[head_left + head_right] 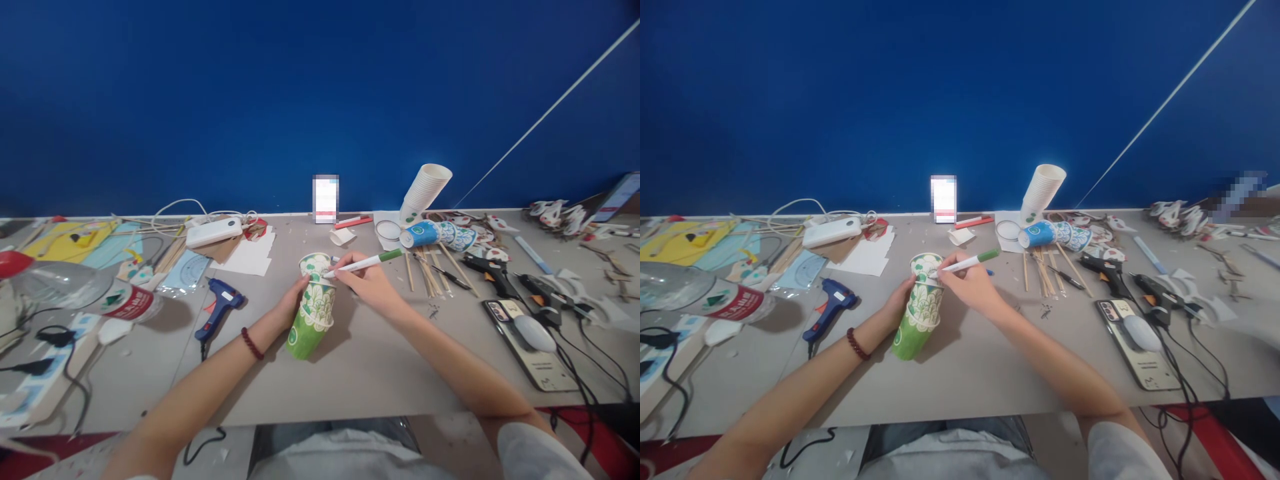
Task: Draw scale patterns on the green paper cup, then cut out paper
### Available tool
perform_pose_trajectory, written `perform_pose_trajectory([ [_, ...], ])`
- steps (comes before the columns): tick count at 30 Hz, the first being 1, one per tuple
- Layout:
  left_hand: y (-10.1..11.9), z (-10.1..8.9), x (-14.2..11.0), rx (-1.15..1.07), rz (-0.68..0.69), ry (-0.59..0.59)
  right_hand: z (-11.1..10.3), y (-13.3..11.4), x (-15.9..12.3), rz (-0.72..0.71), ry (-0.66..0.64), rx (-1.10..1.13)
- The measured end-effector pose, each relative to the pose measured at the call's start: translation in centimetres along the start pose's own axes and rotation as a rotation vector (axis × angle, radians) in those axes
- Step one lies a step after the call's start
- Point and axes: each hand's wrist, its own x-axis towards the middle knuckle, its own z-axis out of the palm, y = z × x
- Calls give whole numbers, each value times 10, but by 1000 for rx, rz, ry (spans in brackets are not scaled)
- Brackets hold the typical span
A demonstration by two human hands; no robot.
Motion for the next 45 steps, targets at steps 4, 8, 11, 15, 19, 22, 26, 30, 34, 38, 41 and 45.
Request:
perform_pose_trajectory([
  [4, 0, 0, 0, 8, 23, -20, 1, 1, 0, -17, 8, -4],
  [8, -1, 1, 0, -5, 31, -8, 0, 0, 0, -4, 3, -22],
  [11, -1, 0, 0, -3, 22, -17, 0, -1, -1, 7, 8, -19],
  [15, -1, 0, 0, 3, 40, -32, 0, -1, -1, 25, 15, -2],
  [19, -1, 0, 0, 17, 29, -36, -1, 0, 0, -14, 4, -19],
  [22, -1, 0, -1, 19, 23, -23, -1, 2, 0, -34, 3, -46],
  [26, 0, 3, -3, 22, 25, -34, -2, 1, 0, -34, -2, -30],
  [30, 1, 5, -3, 28, 51, -35, -2, 1, 1, -44, -4, -26],
  [34, 0, 1, -2, 21, 35, -49, -3, 4, 2, -46, 30, -35],
  [38, -2, -2, 0, 17, 44, -48, -3, 6, 2, -41, 35, -42],
  [41, -2, -3, 1, 6, 43, -55, -3, 5, 1, -41, 41, -60],
  [45, -2, -4, 1, -4, 39, -53, -2, 4, 1, -28, 47, -59],
])
